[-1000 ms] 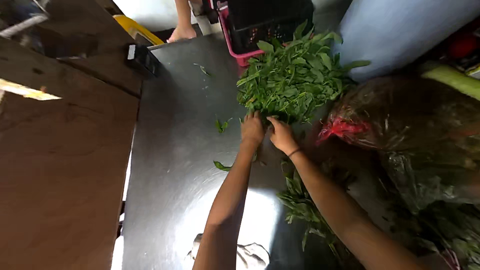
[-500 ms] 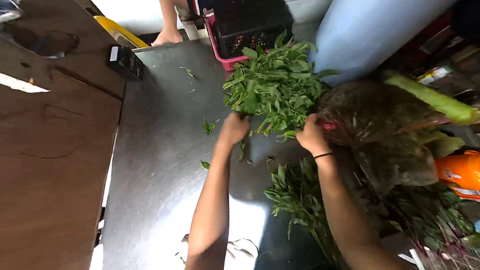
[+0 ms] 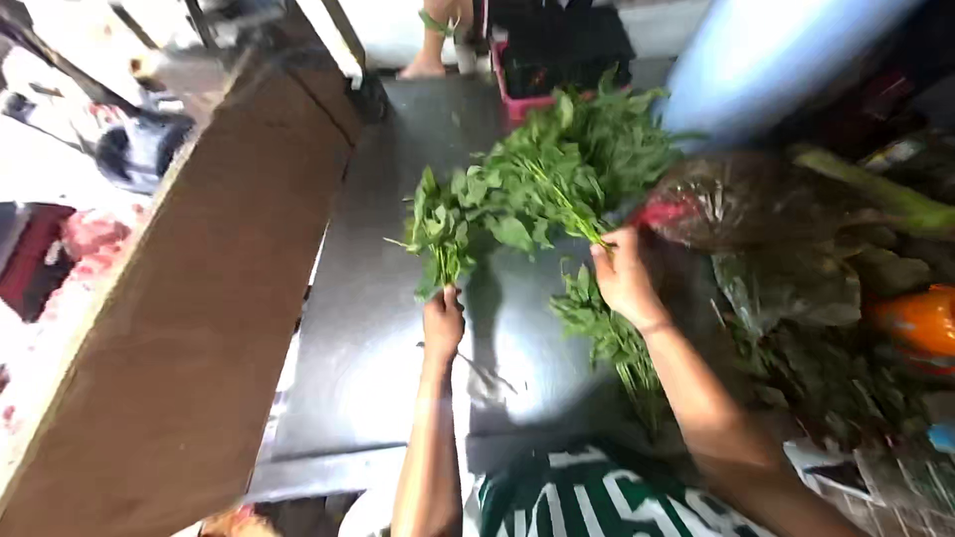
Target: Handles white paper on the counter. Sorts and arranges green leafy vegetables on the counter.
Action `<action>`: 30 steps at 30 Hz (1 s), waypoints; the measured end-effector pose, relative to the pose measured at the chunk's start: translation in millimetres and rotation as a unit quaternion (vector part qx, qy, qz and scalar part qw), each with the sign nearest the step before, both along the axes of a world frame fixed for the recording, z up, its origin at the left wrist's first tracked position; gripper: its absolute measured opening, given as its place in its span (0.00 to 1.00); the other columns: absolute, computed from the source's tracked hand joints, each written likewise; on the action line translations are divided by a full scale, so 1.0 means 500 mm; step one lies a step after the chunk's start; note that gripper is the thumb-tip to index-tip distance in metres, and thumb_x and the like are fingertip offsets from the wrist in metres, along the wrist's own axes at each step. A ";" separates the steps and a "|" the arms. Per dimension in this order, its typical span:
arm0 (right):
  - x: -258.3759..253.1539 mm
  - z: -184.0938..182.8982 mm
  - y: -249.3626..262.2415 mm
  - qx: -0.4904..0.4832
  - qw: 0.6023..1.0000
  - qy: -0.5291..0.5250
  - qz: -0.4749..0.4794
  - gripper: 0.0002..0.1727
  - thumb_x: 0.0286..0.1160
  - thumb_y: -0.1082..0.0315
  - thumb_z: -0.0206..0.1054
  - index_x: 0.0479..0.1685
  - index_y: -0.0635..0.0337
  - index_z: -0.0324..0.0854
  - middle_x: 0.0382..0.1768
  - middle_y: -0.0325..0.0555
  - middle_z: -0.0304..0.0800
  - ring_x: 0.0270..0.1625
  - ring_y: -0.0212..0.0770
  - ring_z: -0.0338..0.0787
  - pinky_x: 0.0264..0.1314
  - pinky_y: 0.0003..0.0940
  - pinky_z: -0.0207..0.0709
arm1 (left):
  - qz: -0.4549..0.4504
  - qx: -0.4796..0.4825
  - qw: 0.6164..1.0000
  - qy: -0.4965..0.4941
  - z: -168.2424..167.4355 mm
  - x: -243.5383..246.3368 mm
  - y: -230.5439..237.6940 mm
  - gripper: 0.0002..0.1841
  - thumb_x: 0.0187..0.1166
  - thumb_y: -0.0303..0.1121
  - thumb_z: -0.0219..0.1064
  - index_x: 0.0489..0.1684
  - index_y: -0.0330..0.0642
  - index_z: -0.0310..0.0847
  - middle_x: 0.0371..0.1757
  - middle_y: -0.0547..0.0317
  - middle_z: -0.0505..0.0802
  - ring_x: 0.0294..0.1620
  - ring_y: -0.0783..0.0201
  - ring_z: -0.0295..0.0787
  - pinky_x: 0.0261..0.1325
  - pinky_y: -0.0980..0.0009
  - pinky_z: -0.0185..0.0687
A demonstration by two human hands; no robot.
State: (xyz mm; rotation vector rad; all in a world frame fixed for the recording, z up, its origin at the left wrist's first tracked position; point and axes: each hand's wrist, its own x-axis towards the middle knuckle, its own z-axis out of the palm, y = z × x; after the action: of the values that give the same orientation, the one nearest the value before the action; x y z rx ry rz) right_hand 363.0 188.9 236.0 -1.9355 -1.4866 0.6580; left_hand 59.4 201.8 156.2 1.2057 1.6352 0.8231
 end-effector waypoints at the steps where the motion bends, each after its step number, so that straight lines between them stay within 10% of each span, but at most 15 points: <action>1: -0.020 -0.007 -0.027 -0.038 0.999 0.006 0.014 0.24 0.93 0.52 0.54 0.77 0.58 0.65 0.50 0.63 0.88 0.44 0.60 0.92 0.44 0.62 0.84 | -0.002 -0.027 0.999 0.033 -0.013 -0.014 -0.034 0.30 0.95 0.53 0.43 0.63 0.34 0.81 0.30 0.49 0.88 0.23 0.57 0.81 0.30 0.54 0.82; 5: -0.096 -0.007 0.050 0.033 0.998 0.026 0.038 0.24 0.94 0.53 0.51 0.76 0.61 0.65 0.52 0.62 0.88 0.46 0.59 0.92 0.48 0.62 0.85 | 0.030 0.020 0.996 0.080 0.037 -0.053 0.033 0.32 0.94 0.54 0.45 0.56 0.30 0.83 0.32 0.41 0.89 0.28 0.49 0.86 0.38 0.45 0.85; 9: -0.158 0.016 0.068 0.058 0.995 0.076 0.036 0.22 0.94 0.53 0.51 0.72 0.60 0.66 0.46 0.61 0.86 0.41 0.56 0.90 0.42 0.56 0.84 | 0.034 0.035 0.998 0.033 0.093 -0.084 0.072 0.33 0.94 0.57 0.41 0.59 0.35 0.83 0.25 0.51 0.83 0.16 0.61 0.73 0.22 0.60 0.76; 12: -0.181 0.000 0.018 -0.070 0.994 0.066 0.054 0.22 0.94 0.56 0.50 0.75 0.60 0.64 0.51 0.58 0.87 0.47 0.54 0.92 0.50 0.56 0.87 | -0.006 -0.118 0.992 0.044 0.099 -0.092 0.023 0.33 0.94 0.57 0.39 0.64 0.36 0.81 0.30 0.47 0.86 0.23 0.55 0.80 0.32 0.54 0.83; 14: -0.217 0.023 0.115 0.055 0.994 0.077 0.051 0.22 0.94 0.55 0.51 0.72 0.62 0.66 0.45 0.60 0.86 0.41 0.55 0.90 0.42 0.56 0.86 | 0.022 0.005 0.997 0.077 0.131 -0.106 0.119 0.34 0.94 0.57 0.40 0.57 0.32 0.82 0.28 0.46 0.85 0.21 0.55 0.80 0.27 0.55 0.81; 17: -0.200 -0.021 0.017 -0.093 0.990 0.060 0.090 0.24 0.94 0.55 0.49 0.78 0.61 0.62 0.51 0.60 0.87 0.49 0.55 0.92 0.53 0.58 0.87 | -0.013 -0.170 0.984 0.051 0.068 -0.111 0.007 0.35 0.94 0.57 0.40 0.63 0.31 0.79 0.39 0.37 0.89 0.36 0.44 0.89 0.47 0.43 0.87; 19: -0.231 0.017 0.131 0.054 0.994 0.071 0.060 0.22 0.94 0.55 0.51 0.73 0.63 0.66 0.47 0.61 0.87 0.43 0.57 0.91 0.45 0.59 0.86 | 0.046 0.048 0.994 0.083 0.075 -0.125 0.123 0.33 0.95 0.54 0.43 0.54 0.28 0.82 0.27 0.43 0.86 0.22 0.53 0.82 0.27 0.53 0.82; 22: -0.213 -0.003 -0.037 -0.107 0.989 0.079 0.069 0.25 0.96 0.55 0.48 0.81 0.61 0.59 0.64 0.62 0.84 0.61 0.56 0.90 0.62 0.56 0.84 | 0.009 -0.225 0.972 0.065 0.053 -0.118 -0.010 0.29 0.95 0.51 0.42 0.64 0.30 0.78 0.41 0.37 0.89 0.39 0.44 0.89 0.51 0.44 0.87; 24: -0.233 0.011 0.106 0.042 0.994 0.084 0.052 0.24 0.93 0.58 0.52 0.78 0.63 0.66 0.62 0.61 0.86 0.58 0.55 0.91 0.58 0.56 0.86 | 0.066 0.038 0.990 0.122 0.073 -0.127 0.123 0.31 0.95 0.51 0.45 0.54 0.26 0.82 0.31 0.40 0.87 0.27 0.49 0.86 0.31 0.50 0.84; 26: -0.202 -0.056 -0.014 -0.080 0.990 0.093 0.073 0.25 0.92 0.60 0.55 0.82 0.61 0.68 0.69 0.62 0.84 0.65 0.59 0.87 0.64 0.61 0.81 | 0.037 -0.133 0.986 0.093 0.037 -0.101 -0.015 0.31 0.95 0.52 0.44 0.65 0.26 0.76 0.48 0.29 0.90 0.48 0.37 0.91 0.56 0.38 0.84; 30: -0.247 -0.041 0.131 0.034 0.994 0.065 0.082 0.27 0.94 0.56 0.51 0.82 0.65 0.61 0.59 0.64 0.87 0.55 0.59 0.92 0.57 0.60 0.85 | 0.069 0.061 0.986 0.136 0.053 -0.095 0.075 0.32 0.95 0.51 0.44 0.60 0.25 0.81 0.43 0.31 0.91 0.41 0.41 0.91 0.48 0.42 0.86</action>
State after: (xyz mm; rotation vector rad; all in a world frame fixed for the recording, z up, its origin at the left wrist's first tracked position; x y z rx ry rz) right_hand 239.5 254.5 215.6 -1.6988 -1.5763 0.7804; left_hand 12.1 239.4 182.7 1.3499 1.9306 0.8847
